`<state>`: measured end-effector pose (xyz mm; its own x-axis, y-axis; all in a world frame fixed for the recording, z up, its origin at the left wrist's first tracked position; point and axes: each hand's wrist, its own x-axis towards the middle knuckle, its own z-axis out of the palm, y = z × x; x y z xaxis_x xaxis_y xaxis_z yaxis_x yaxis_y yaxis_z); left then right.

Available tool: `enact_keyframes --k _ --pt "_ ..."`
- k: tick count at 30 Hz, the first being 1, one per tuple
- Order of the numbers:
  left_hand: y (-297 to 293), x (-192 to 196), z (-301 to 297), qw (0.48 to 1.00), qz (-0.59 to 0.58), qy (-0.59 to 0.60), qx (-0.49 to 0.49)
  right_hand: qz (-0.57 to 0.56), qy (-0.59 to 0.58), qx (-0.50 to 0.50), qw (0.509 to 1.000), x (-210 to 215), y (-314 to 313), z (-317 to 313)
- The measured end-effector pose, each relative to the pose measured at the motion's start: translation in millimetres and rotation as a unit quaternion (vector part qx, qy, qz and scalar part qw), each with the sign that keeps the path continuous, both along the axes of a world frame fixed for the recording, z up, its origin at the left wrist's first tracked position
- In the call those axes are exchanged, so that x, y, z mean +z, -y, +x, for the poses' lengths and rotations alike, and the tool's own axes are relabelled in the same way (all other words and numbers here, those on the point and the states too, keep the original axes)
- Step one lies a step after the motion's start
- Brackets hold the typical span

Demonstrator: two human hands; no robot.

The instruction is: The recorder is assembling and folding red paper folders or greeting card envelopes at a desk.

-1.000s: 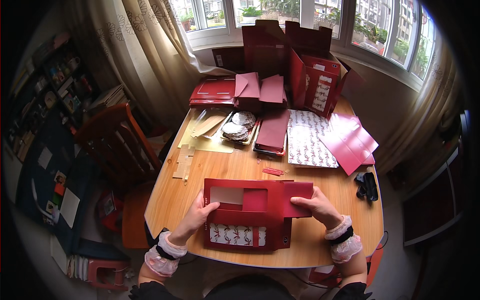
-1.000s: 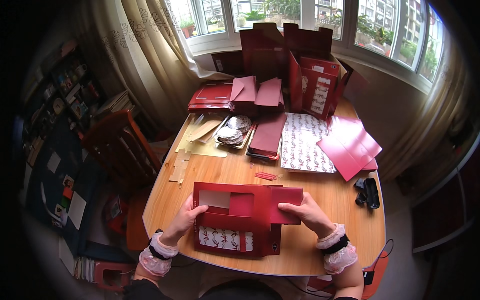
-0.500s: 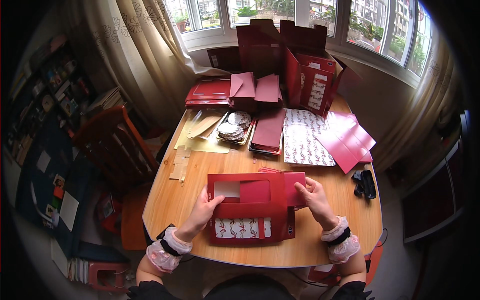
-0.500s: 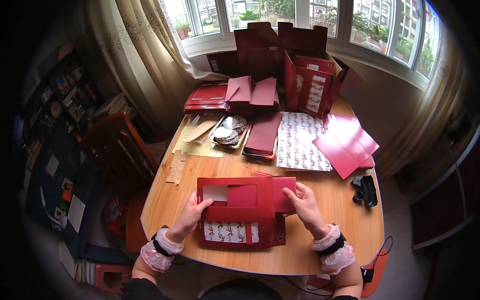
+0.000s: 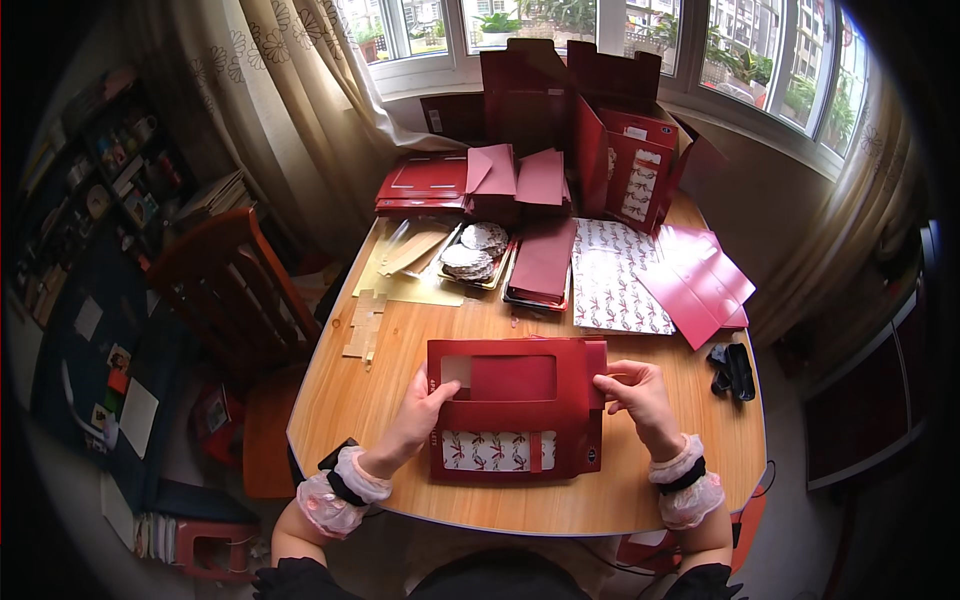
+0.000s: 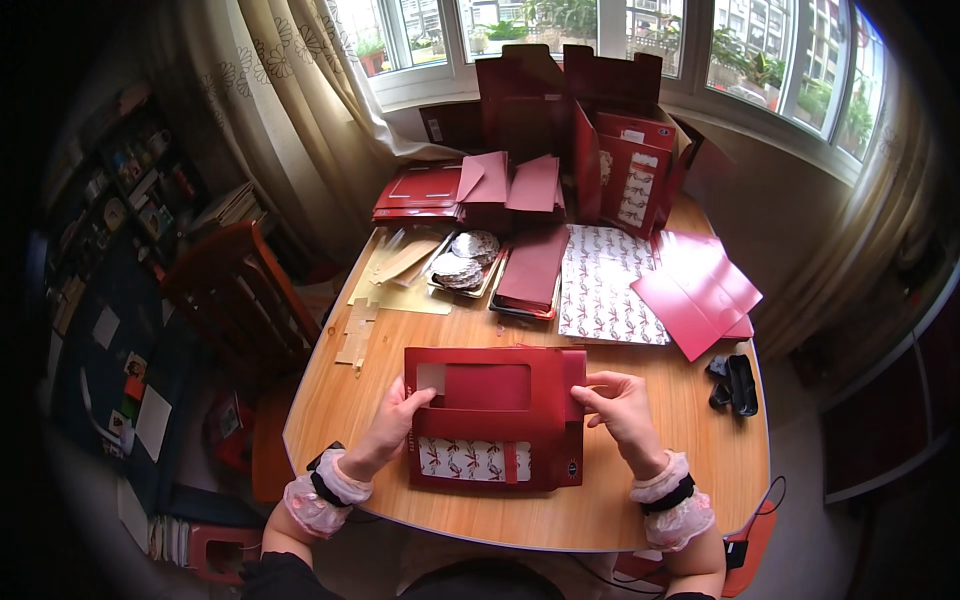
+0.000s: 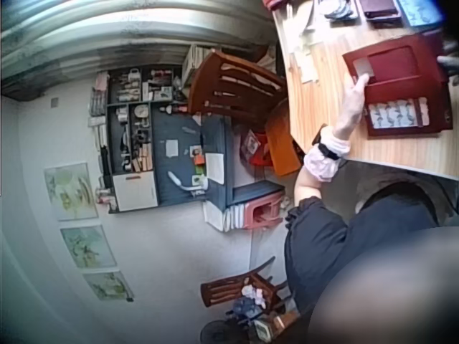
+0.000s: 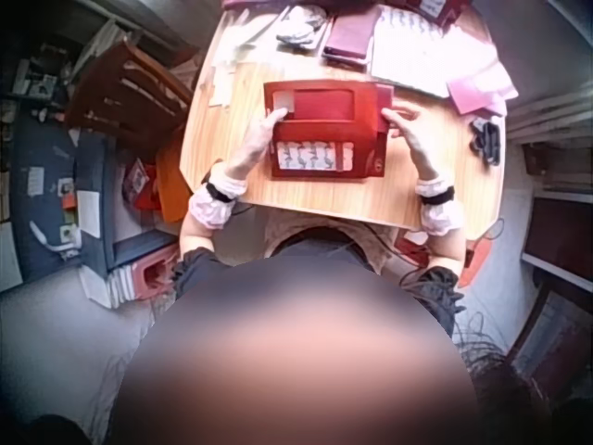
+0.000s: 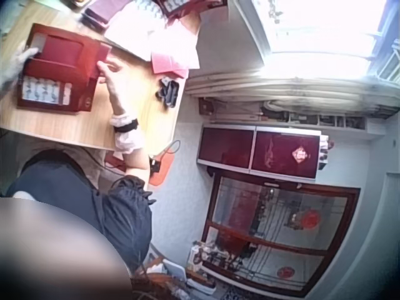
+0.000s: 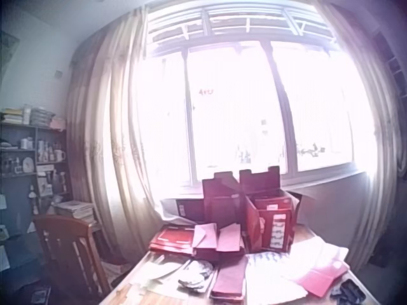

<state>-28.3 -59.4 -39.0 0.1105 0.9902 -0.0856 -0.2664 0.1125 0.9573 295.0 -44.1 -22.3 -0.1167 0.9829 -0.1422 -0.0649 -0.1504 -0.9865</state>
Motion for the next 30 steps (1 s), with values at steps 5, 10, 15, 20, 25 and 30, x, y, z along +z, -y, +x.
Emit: enact_keyframes --k 5,10,15,20,25,30 --pt "-3 0 14 1.000 -0.018 0.022 -0.010 -0.001 0.022 0.011 1.000 2 4 1" --pt "-8 -6 14 0.999 -0.042 0.010 -0.009 0.024 -0.003 0.033 0.999 -2 2 -1" --pt "-11 -8 16 0.999 -0.040 -0.009 -0.010 0.030 0.005 0.034 0.999 -4 1 -1" --pt "-13 -14 12 0.999 -0.051 0.007 -0.010 0.027 0.003 0.030 0.999 -8 -1 0" --pt "-10 -10 11 0.999 -0.042 0.026 -0.017 0.020 -0.009 0.019 1.000 -10 -1 -2" --pt "-10 -10 11 0.998 -0.046 0.046 -0.025 0.017 -0.011 0.007 1.000 -10 1 -6"
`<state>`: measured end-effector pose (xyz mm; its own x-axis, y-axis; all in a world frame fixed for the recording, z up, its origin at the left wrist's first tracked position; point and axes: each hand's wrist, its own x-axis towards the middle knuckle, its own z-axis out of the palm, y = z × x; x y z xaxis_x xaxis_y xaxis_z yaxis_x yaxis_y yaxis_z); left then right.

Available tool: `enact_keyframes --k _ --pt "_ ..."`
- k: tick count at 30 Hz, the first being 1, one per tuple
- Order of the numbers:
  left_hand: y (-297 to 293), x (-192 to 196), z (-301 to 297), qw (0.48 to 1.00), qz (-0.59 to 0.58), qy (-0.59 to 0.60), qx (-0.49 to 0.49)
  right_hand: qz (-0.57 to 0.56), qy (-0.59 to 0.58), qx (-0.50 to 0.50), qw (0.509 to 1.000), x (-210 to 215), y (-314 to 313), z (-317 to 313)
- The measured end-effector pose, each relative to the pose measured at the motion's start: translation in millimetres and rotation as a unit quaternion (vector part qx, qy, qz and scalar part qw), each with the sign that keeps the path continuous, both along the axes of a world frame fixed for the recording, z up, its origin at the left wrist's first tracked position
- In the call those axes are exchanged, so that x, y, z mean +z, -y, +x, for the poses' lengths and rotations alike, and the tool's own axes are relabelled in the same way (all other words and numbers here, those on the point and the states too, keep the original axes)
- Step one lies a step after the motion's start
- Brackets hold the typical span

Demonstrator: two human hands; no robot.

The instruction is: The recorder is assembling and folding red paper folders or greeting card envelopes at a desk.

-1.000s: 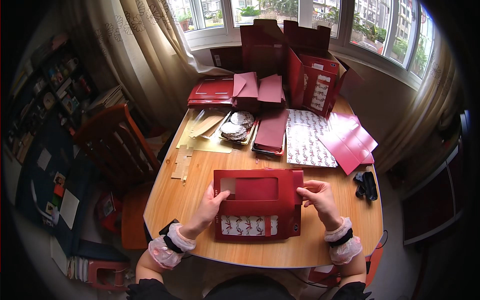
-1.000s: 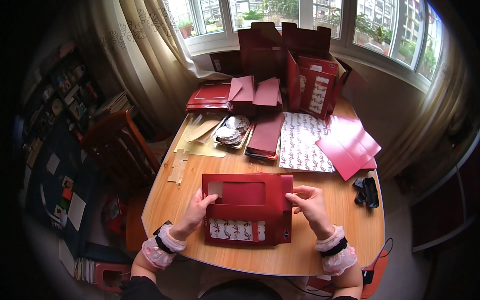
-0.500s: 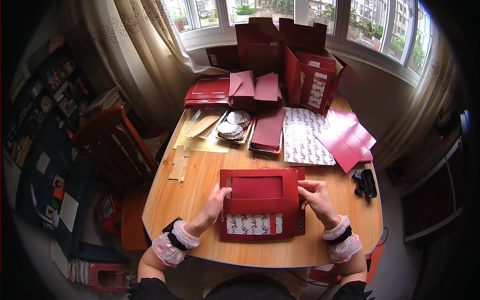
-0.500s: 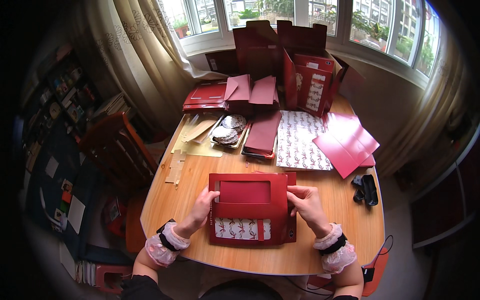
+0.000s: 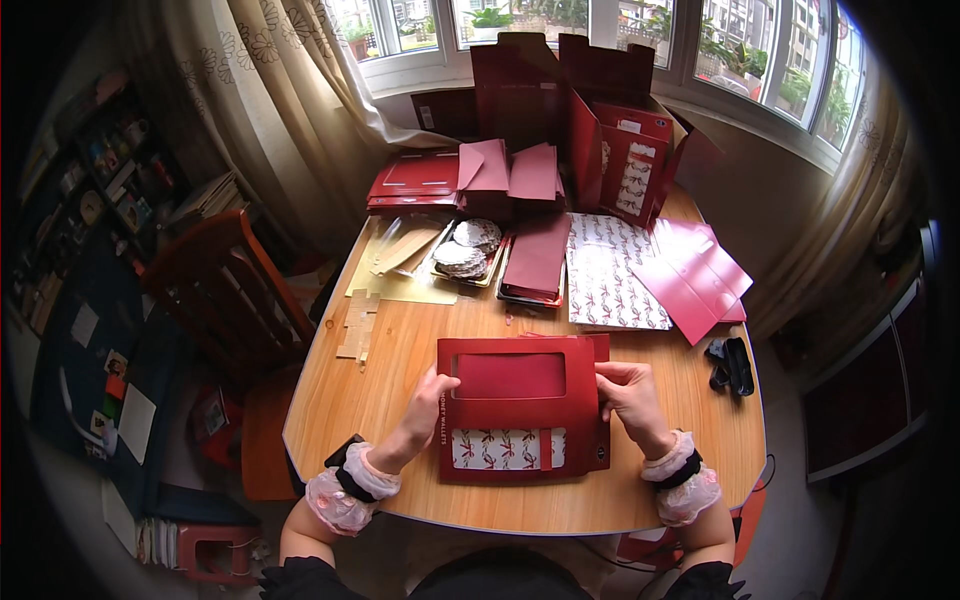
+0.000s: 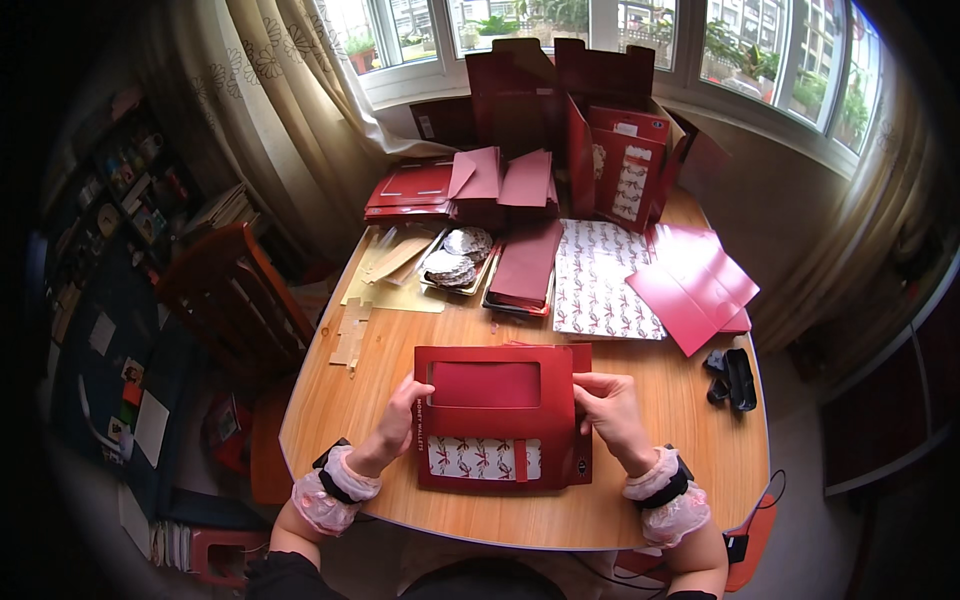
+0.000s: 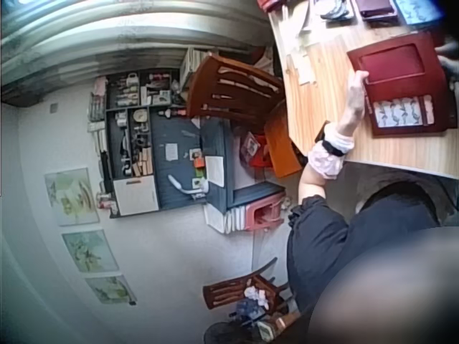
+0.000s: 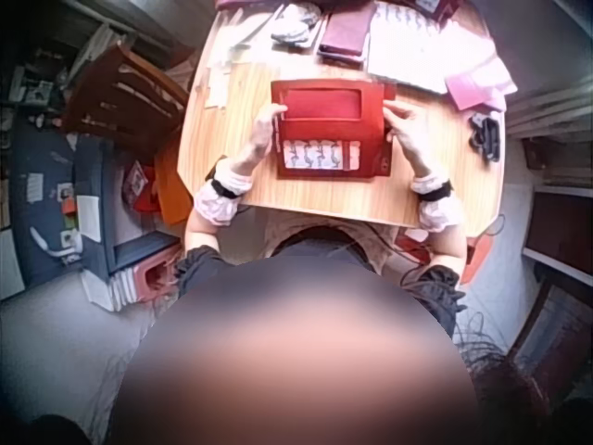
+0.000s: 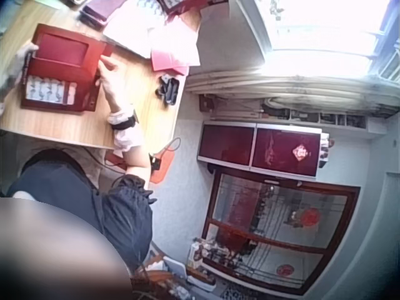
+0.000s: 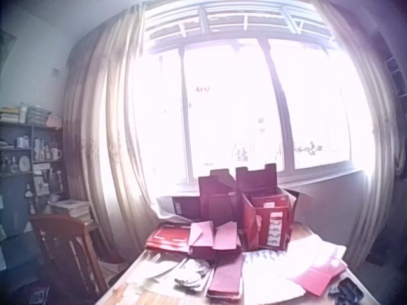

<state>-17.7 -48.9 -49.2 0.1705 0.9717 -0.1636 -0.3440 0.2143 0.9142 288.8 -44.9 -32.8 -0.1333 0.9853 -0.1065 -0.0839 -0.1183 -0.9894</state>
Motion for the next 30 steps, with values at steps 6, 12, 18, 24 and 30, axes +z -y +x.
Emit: enact_keyframes --k 6,12,18,24,30 --pt "1.9 7.8 4.0 0.999 0.019 -0.013 -0.024 0.012 -0.016 0.018 1.000 -2.7 0.9 -1.6" --pt "2.4 5.8 3.0 0.998 0.038 -0.041 -0.032 0.009 -0.001 0.000 1.000 -6.4 0.9 -2.9" --pt "3.5 3.7 1.7 0.997 0.037 -0.050 -0.041 0.027 0.016 0.005 0.999 -2.4 4.8 -4.2" --pt "3.7 3.7 1.8 0.997 0.041 -0.045 -0.037 0.061 -0.012 -0.002 0.998 -7.3 2.0 -4.7" --pt "4.8 7.7 3.1 0.997 0.046 -0.034 -0.047 0.108 0.000 0.010 0.994 -1.7 3.3 -5.0"
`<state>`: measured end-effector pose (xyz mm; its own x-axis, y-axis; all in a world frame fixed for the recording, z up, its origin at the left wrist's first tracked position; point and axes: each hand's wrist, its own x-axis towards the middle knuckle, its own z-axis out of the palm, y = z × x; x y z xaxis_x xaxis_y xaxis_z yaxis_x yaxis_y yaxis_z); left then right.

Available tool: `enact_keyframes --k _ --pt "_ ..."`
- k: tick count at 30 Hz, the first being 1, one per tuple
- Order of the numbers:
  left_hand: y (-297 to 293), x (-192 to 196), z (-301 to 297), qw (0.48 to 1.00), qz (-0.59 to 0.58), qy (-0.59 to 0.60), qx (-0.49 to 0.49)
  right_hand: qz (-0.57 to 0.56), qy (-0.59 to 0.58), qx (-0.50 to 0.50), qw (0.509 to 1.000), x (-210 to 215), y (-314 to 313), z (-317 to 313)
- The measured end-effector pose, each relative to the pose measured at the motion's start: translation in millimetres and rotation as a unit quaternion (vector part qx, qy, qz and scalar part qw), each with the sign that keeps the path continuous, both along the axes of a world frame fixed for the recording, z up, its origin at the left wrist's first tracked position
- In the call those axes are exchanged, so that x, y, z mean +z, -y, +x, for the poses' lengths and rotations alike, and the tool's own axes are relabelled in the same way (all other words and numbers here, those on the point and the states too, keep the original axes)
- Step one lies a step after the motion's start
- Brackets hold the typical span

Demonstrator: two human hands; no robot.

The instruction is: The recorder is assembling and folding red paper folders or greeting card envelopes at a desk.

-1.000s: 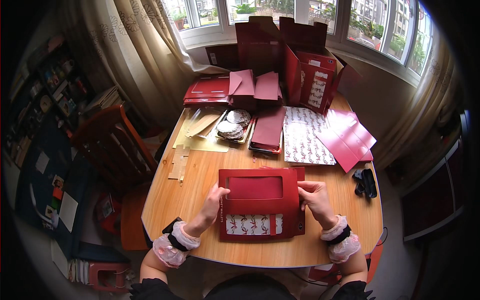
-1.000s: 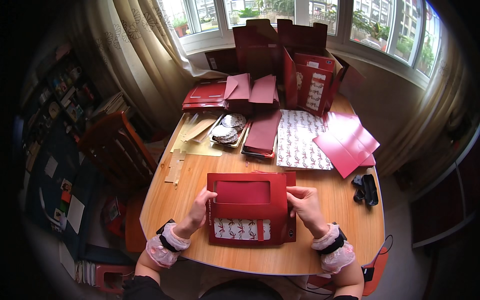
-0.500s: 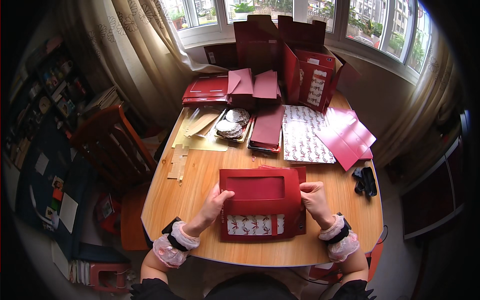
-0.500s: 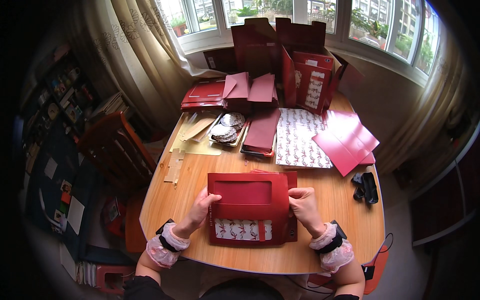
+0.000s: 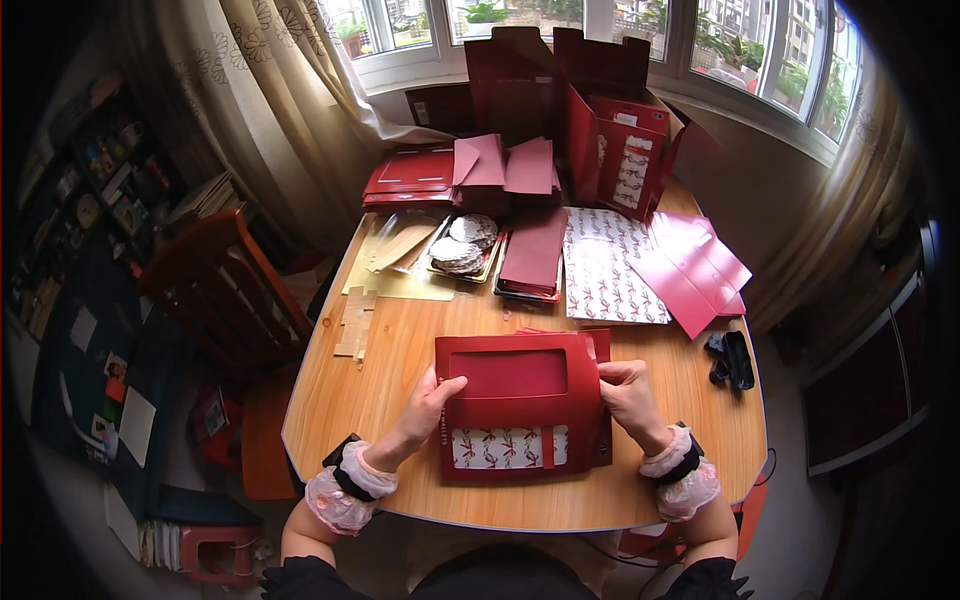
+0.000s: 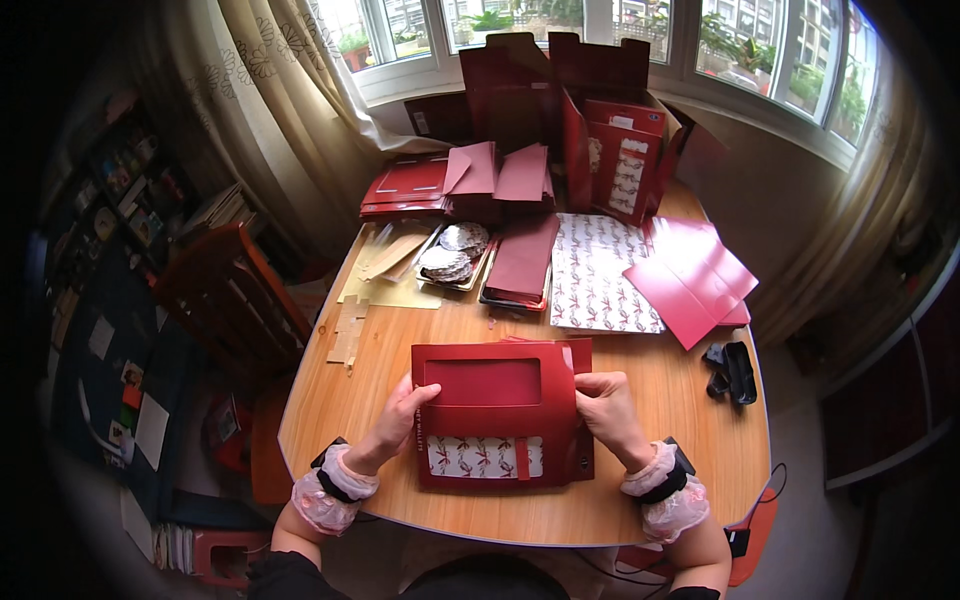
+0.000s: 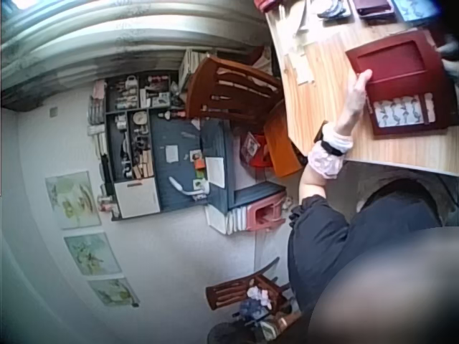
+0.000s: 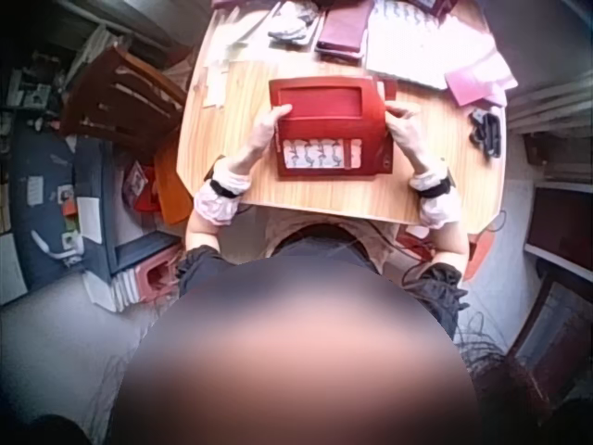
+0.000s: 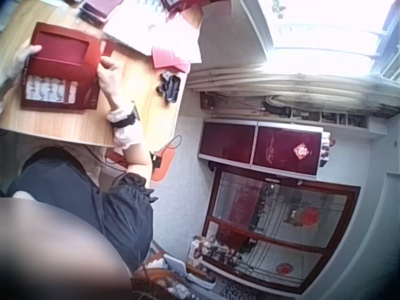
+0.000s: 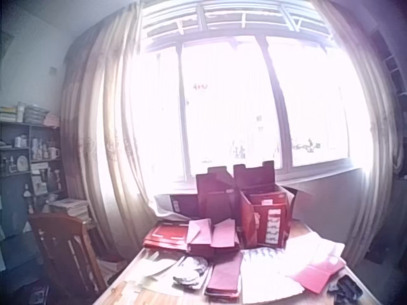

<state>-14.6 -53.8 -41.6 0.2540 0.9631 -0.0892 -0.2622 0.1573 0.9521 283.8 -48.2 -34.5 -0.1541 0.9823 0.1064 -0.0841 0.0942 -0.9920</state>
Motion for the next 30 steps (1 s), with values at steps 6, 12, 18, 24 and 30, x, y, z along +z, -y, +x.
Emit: enact_keyframes --k 6,12,18,24,30 --pt "-1 -3 -2 1.000 0.004 0.008 -0.015 -0.102 -0.013 0.064 0.993 9 -6 11" --pt "3 6 0 0.998 0.047 -0.020 -0.038 -0.070 0.008 0.109 0.991 17 -8 22" --pt "8 14 0 0.994 0.093 -0.035 -0.050 -0.115 0.019 0.179 0.977 25 -8 32" --pt "8 16 -1 0.992 0.112 -0.036 -0.048 -0.080 0.014 0.191 0.978 22 -4 28" --pt "9 17 -7 0.988 0.134 -0.056 -0.057 -0.070 0.004 0.221 0.973 24 -1 29"
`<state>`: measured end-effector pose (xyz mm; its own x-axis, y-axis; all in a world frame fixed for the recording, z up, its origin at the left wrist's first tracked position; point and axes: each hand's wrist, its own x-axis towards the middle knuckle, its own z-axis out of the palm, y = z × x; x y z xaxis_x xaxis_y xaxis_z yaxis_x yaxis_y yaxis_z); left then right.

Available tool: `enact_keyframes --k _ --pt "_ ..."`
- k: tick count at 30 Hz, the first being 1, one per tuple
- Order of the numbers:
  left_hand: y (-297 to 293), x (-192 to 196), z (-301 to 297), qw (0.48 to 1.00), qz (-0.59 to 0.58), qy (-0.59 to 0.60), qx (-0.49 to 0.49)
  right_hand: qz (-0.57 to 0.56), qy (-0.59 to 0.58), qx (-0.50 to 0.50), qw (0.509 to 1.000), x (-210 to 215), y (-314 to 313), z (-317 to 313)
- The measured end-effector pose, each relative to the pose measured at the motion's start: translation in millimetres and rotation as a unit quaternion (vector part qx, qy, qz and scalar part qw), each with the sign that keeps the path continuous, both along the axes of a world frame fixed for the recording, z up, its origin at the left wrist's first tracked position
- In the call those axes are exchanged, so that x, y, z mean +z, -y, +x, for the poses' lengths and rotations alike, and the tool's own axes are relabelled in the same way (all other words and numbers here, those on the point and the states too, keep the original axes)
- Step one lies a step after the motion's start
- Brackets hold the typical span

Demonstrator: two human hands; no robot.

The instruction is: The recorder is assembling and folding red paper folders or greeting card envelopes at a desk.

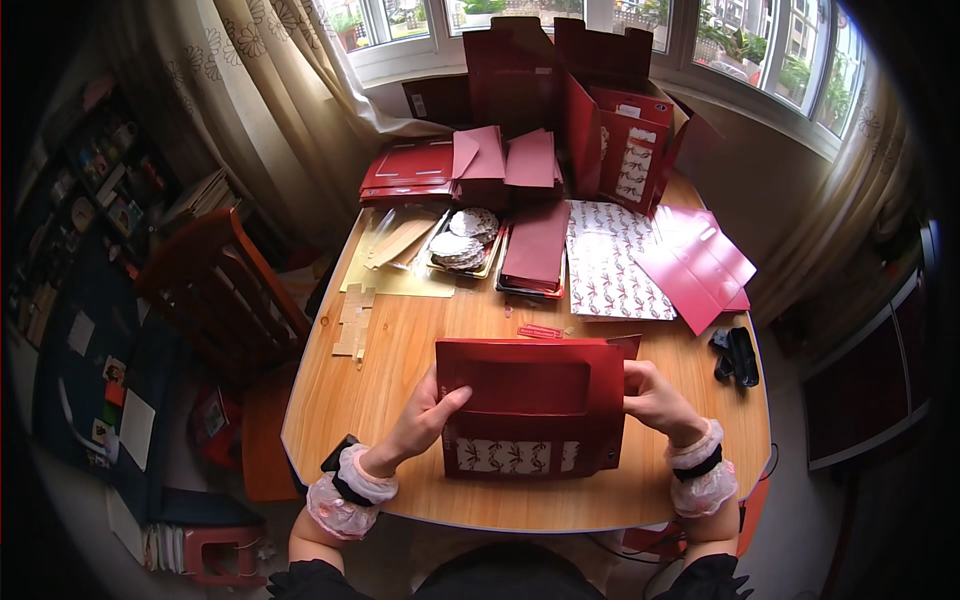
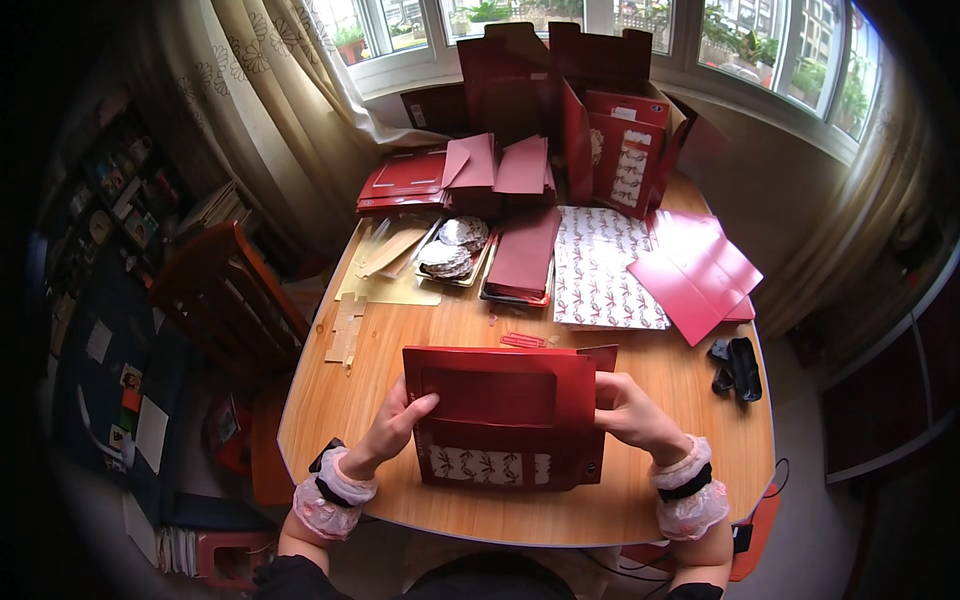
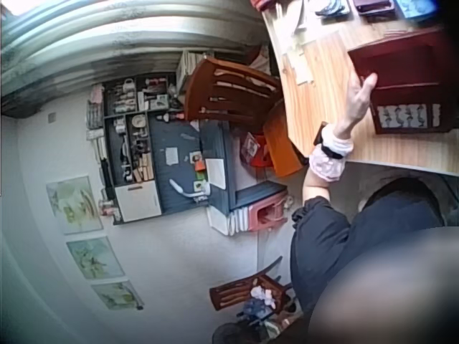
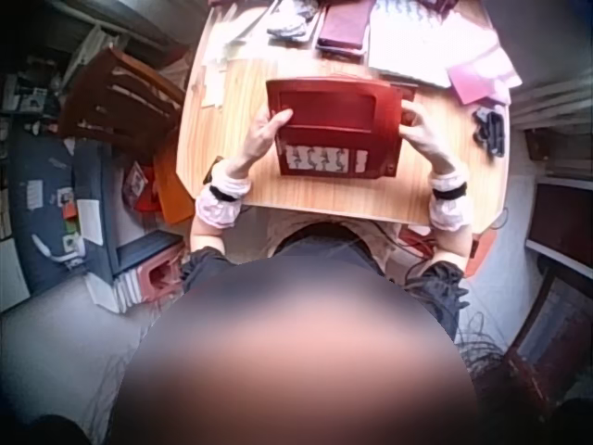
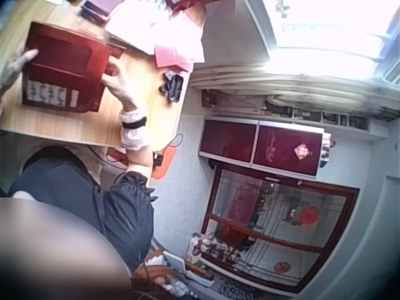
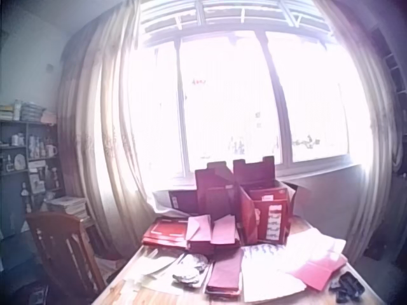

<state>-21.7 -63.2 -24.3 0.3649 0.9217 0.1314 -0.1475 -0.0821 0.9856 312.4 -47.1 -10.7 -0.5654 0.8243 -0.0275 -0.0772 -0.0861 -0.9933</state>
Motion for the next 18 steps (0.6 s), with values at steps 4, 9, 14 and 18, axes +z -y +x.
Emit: enact_keyframes --k 4,9,14,18 --pt "5 1 -2 1.000 0.021 0.005 0.003 -0.013 -0.023 0.007 1.000 6 5 -1" --pt "12 7 -4 0.999 0.054 -0.003 -0.001 0.072 0.024 0.037 0.996 12 16 9" --pt "15 15 -10 0.974 0.216 -0.070 -0.011 0.157 0.153 0.025 0.975 22 31 22" --pt "15 16 -11 0.983 0.180 -0.041 -0.024 0.000 -0.050 0.060 0.997 21 36 20"
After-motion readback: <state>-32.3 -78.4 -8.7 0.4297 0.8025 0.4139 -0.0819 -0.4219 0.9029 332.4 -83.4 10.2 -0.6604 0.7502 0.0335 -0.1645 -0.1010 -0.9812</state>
